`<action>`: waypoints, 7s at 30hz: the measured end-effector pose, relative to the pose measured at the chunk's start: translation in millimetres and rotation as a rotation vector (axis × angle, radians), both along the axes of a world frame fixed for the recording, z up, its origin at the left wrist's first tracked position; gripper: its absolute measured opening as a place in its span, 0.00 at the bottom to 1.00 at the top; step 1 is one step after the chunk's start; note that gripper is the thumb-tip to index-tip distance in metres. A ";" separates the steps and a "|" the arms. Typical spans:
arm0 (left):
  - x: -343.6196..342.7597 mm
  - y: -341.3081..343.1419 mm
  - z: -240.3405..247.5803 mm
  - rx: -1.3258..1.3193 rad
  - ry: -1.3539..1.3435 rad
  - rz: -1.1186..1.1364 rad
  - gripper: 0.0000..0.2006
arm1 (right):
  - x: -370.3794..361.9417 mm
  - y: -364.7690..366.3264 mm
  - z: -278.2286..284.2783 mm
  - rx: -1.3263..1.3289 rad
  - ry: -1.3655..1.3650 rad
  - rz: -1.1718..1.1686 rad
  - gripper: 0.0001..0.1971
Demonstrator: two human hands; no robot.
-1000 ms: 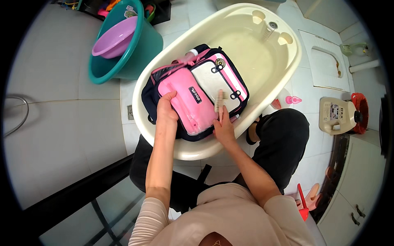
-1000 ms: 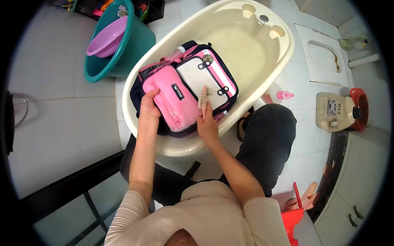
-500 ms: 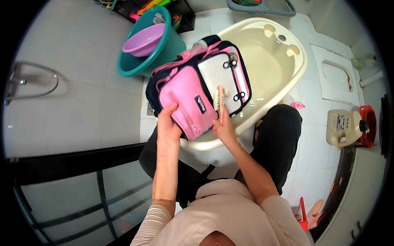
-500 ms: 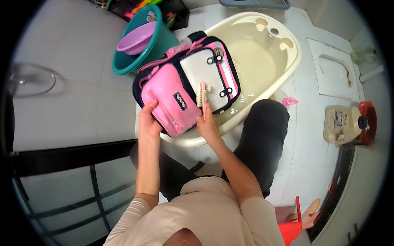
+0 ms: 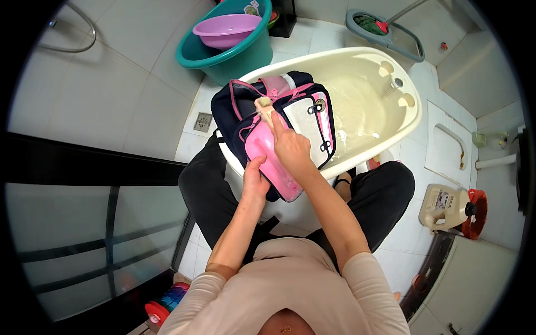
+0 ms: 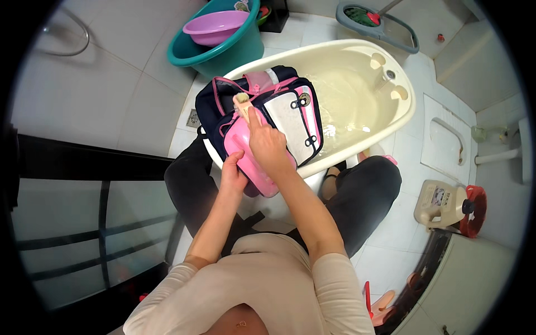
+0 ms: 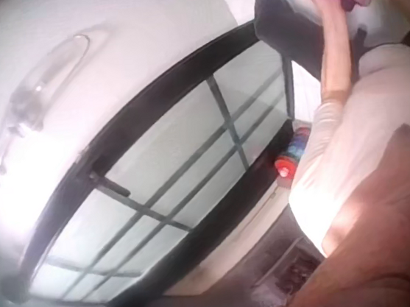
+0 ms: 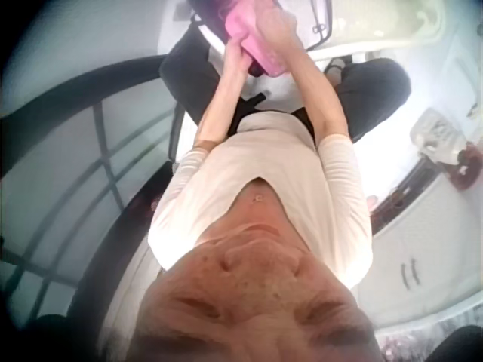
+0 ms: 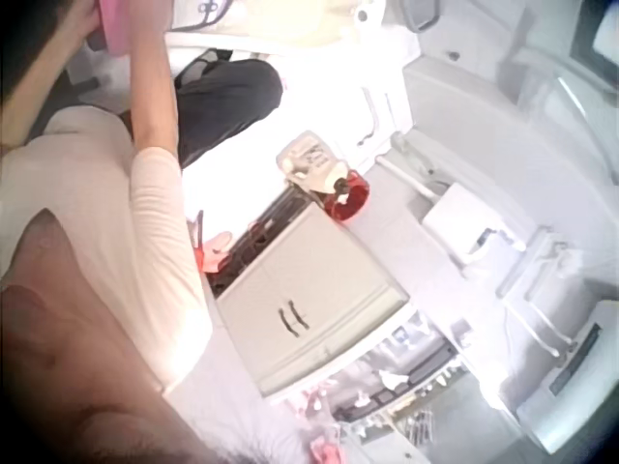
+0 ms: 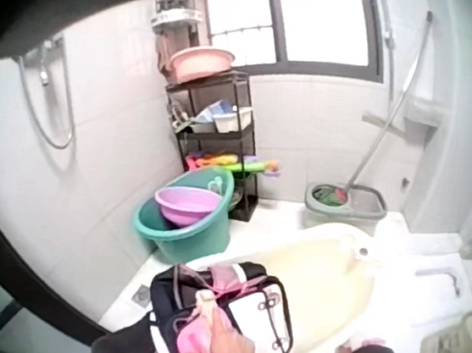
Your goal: The person cleans a pink and black backpack in a small tub of water using a brush. The person scrubs various parts of the backpack's exterior and the inside of its pockets before rinsing it in the water.
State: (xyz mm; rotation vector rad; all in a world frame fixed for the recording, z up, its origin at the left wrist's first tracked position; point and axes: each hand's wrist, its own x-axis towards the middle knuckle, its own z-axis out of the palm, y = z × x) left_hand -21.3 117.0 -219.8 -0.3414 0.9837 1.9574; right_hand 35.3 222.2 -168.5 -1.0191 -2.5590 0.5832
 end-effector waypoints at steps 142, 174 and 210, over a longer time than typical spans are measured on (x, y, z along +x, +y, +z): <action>6.1 0.8 -17.0 0.473 -0.154 -0.185 0.22 | 117.8 -24.7 -36.5 -0.065 -0.222 0.165 0.20; -33.3 40.8 33.6 -0.292 0.164 -0.374 0.13 | 50.4 23.8 -48.6 -1.107 0.362 -0.136 0.12; -55.3 -50.4 34.3 -0.294 0.311 -0.250 0.20 | 61.4 -59.7 -18.1 -0.498 0.202 0.231 0.22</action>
